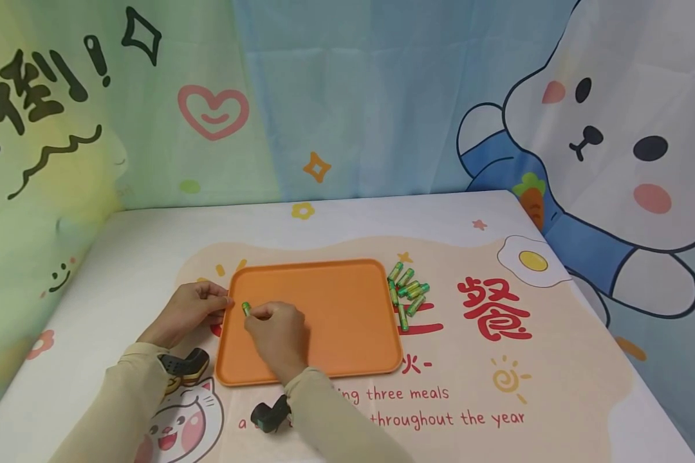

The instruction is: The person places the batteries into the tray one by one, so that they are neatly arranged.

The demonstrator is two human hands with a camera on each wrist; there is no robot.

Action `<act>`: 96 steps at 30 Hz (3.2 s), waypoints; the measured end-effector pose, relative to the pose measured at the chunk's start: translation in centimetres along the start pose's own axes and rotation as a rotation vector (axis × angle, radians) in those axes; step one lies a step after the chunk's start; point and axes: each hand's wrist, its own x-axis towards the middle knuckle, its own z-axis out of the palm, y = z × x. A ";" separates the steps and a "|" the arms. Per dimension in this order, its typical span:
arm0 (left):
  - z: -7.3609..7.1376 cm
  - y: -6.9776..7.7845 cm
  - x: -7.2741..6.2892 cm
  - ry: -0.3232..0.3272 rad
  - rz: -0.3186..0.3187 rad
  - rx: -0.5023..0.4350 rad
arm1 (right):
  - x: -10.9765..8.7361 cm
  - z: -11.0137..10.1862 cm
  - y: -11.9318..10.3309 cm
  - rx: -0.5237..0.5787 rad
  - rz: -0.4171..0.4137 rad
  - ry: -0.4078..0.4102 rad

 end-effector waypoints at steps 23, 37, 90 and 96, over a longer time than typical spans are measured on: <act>-0.1 0.1 -0.2 -0.006 0.019 -0.012 | -0.1 1.0 -1.0 -0.072 -0.040 -0.060; 0.0 0.0 -0.2 -0.013 0.029 -0.009 | 0.5 0.7 -1.1 -0.112 -0.073 -0.196; -0.9 -0.3 -0.7 -0.023 0.011 0.021 | 4.6 -21.9 6.4 -0.054 0.310 0.215; -0.9 -0.3 -0.8 -0.023 0.012 0.025 | 5.0 -23.0 7.4 -0.213 0.309 0.191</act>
